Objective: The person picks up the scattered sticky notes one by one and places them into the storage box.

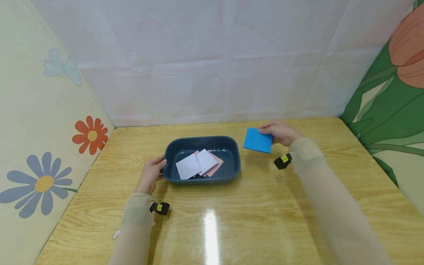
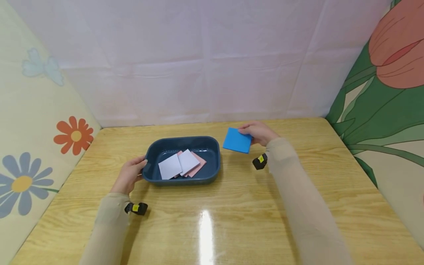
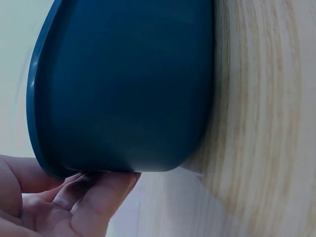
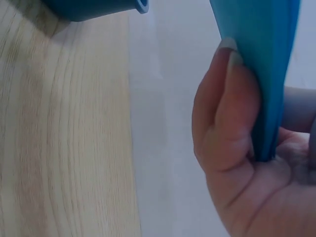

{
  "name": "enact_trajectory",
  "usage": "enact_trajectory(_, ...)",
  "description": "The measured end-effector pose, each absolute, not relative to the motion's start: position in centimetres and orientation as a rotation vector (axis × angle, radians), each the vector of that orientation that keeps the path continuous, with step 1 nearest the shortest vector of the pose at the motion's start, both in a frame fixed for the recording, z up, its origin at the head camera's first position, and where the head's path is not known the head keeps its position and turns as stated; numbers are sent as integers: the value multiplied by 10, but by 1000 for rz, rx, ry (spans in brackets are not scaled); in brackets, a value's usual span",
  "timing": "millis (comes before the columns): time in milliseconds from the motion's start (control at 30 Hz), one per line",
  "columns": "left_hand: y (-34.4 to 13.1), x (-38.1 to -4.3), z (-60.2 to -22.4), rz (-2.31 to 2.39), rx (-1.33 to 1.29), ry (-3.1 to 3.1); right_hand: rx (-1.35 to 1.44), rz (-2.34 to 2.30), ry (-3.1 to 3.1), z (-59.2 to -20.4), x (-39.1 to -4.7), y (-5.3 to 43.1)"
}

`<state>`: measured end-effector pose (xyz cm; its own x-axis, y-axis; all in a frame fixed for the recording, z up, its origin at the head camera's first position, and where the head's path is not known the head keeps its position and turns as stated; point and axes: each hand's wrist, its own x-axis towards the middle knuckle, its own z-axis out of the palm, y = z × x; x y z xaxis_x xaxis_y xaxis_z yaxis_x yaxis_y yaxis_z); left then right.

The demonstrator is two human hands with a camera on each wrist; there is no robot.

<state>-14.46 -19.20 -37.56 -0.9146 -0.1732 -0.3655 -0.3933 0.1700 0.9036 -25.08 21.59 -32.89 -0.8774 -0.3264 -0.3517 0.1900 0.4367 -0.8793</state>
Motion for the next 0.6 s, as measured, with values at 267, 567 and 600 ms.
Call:
enact_trajectory(267, -192, -145, -376, 1836, -565, 2256, -86, -1478, 2185, -324, -250, 205)
enact_trajectory(567, -192, -145, -376, 1833, -560, 2258, -99, -1504, 2153, -320, -249, 189)
enact_trajectory(600, -192, -145, -376, 1833, -558, 2258, -99, -1506, 2147, -320, -249, 187)
